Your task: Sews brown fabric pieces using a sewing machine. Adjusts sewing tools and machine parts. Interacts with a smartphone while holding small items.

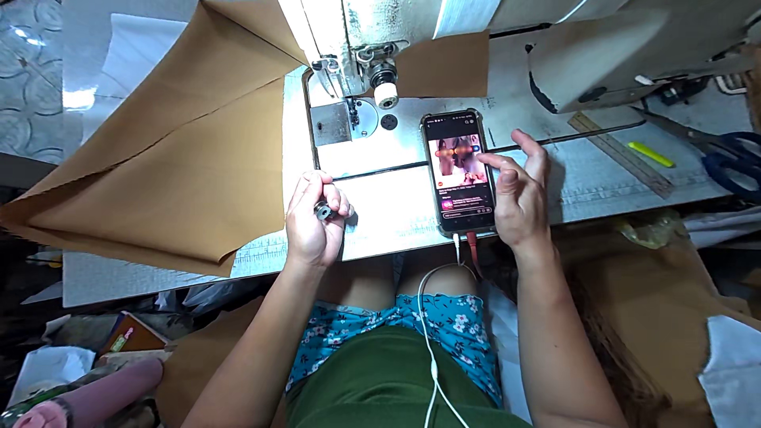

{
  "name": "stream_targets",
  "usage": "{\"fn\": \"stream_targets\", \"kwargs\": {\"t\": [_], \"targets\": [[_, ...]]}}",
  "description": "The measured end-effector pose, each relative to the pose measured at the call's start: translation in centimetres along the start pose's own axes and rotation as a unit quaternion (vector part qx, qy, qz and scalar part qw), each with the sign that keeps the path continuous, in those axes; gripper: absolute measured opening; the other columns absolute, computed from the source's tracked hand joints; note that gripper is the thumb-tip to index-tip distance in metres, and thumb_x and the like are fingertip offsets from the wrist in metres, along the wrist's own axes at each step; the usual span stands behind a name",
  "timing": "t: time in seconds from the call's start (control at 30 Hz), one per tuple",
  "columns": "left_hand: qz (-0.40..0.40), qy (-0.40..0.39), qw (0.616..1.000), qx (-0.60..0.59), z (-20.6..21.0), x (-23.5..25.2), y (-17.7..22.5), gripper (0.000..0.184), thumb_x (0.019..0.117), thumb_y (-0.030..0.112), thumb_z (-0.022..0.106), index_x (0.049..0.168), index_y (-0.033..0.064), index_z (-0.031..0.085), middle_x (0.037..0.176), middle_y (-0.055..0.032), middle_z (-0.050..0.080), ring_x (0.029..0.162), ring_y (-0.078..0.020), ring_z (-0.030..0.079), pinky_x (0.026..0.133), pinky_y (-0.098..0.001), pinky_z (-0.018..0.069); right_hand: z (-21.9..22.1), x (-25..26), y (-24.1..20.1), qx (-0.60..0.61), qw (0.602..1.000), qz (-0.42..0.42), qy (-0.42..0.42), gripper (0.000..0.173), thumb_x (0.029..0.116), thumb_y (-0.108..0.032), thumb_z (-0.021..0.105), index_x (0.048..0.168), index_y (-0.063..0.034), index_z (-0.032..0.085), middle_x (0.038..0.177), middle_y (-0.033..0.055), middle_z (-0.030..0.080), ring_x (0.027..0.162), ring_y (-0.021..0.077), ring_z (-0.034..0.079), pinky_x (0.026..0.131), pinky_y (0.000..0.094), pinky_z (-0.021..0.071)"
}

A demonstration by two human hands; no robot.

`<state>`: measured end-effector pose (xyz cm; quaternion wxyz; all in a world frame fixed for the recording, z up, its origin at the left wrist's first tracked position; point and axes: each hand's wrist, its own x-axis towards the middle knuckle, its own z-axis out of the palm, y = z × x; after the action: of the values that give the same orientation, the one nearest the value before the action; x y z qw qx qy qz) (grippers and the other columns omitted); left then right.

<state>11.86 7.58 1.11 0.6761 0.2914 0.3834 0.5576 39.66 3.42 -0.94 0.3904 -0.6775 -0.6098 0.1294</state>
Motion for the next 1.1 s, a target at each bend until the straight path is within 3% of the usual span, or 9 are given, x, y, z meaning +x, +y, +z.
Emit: {"fn": "stream_targets", "kwargs": {"t": [0.17, 0.23, 0.33, 0.47, 0.53, 0.63, 0.8, 0.93, 1.1], "targets": [[0.000, 0.004, 1.000, 0.001, 0.1, 0.0, 0.0, 0.036, 0.1127, 0.022, 0.022, 0.097, 0.0169, 0.054, 0.062, 0.0062, 0.049, 0.056, -0.0041, 0.053, 0.060, -0.0174, 0.0492, 0.0, 0.0, 0.0, 0.000, 1.000, 0.003, -0.002, 0.066, 0.1073, -0.052, 0.024, 0.122, -0.0108, 0.073, 0.158, 0.0285, 0.037, 0.150, 0.0411, 0.031, 0.123, 0.0511, 0.0230], [0.001, 0.002, 1.000, -0.002, 0.0, 0.0, 0.0, 0.037, 0.1127, 0.022, 0.022, 0.096, 0.0168, 0.054, 0.061, 0.0061, 0.049, 0.055, -0.0046, 0.053, 0.060, -0.0180, 0.0494, -0.1, 0.1, 0.0, -0.007, 1.000, 0.000, -0.011, 0.069, 0.1062, -0.057, 0.024, 0.130, -0.0110, 0.070, 0.158, 0.0281, 0.036, 0.149, 0.0414, 0.032, 0.122, 0.0527, 0.0250], [0.000, 0.001, 1.000, -0.002, 0.0, 0.0, -0.1, 0.037, 0.1128, 0.023, 0.022, 0.097, 0.0164, 0.054, 0.062, 0.0059, 0.049, 0.055, -0.0047, 0.053, 0.061, -0.0180, 0.0497, -0.2, 0.3, -0.2, -0.031, 0.999, -0.002, -0.037, 0.072, 0.1031, -0.064, 0.024, 0.143, -0.0169, 0.061, 0.162, 0.0264, 0.031, 0.149, 0.0443, 0.030, 0.117, 0.0607, 0.0267], [0.001, 0.006, 1.000, -0.002, 0.1, 0.0, -0.1, 0.036, 0.1128, 0.022, 0.022, 0.096, 0.0166, 0.054, 0.061, 0.0063, 0.049, 0.055, -0.0042, 0.053, 0.060, -0.0180, 0.0500, 0.1, 0.4, -0.4, -0.073, 0.996, -0.012, -0.058, 0.063, 0.1049, -0.062, 0.026, 0.142, -0.0278, 0.063, 0.165, 0.0262, 0.027, 0.151, 0.0483, 0.023, 0.117, 0.0655, 0.0220], [0.003, 0.004, 1.000, -0.007, 0.1, 0.0, -0.1, 0.036, 0.1129, 0.023, 0.023, 0.097, 0.0165, 0.054, 0.061, 0.0062, 0.049, 0.055, -0.0043, 0.053, 0.060, -0.0178, 0.0496, 0.0, 0.3, -0.5, -0.068, 0.996, -0.007, -0.060, 0.070, 0.1038, -0.065, 0.020, 0.144, -0.0262, 0.061, 0.166, 0.0264, 0.025, 0.153, 0.0474, 0.021, 0.119, 0.0644, 0.0197], [0.003, 0.001, 1.000, -0.006, 0.0, -0.1, 0.0, 0.036, 0.1127, 0.022, 0.022, 0.098, 0.0166, 0.054, 0.062, 0.0064, 0.050, 0.056, -0.0042, 0.053, 0.060, -0.0178, 0.0497, -0.2, 0.3, -0.3, -0.022, 0.999, -0.016, -0.041, 0.086, 0.1012, -0.071, 0.011, 0.152, -0.0153, 0.052, 0.166, 0.0280, 0.020, 0.154, 0.0441, 0.021, 0.121, 0.0604, 0.0199], [0.001, 0.000, 1.000, -0.004, 0.0, 0.0, -0.1, 0.036, 0.1127, 0.023, 0.022, 0.098, 0.0172, 0.054, 0.063, 0.0066, 0.051, 0.056, -0.0043, 0.054, 0.062, -0.0179, 0.0501, -0.5, 0.1, 0.7, 0.082, 0.994, -0.038, 0.058, 0.097, 0.0988, -0.076, 0.013, 0.141, -0.0006, 0.057, 0.161, 0.0307, 0.028, 0.153, 0.0354, 0.025, 0.123, 0.0462, 0.0259], [0.003, -0.002, 1.000, -0.007, -0.1, 0.0, -0.1, 0.036, 0.1127, 0.023, 0.022, 0.098, 0.0169, 0.054, 0.062, 0.0064, 0.050, 0.056, -0.0043, 0.054, 0.062, -0.0181, 0.0501, -0.5, -0.5, 1.9, 0.206, 0.965, -0.015, 0.162, 0.074, 0.1023, -0.071, 0.024, 0.123, -0.0124, 0.065, 0.149, 0.0071, 0.045, 0.145, 0.0143, 0.037, 0.110, 0.0367, 0.0406], [0.007, -0.003, 1.000, -0.010, -0.1, 0.0, -0.1, 0.036, 0.1128, 0.023, 0.022, 0.097, 0.0170, 0.054, 0.062, 0.0066, 0.051, 0.056, -0.0036, 0.054, 0.061, -0.0170, 0.0496, -0.1, -0.7, 2.2, 0.214, 0.956, -0.023, 0.201, 0.063, 0.1070, -0.059, 0.026, 0.114, -0.0122, 0.067, 0.137, 0.0006, 0.052, 0.136, 0.0089, 0.044, 0.105, 0.0280, 0.0433]]}}
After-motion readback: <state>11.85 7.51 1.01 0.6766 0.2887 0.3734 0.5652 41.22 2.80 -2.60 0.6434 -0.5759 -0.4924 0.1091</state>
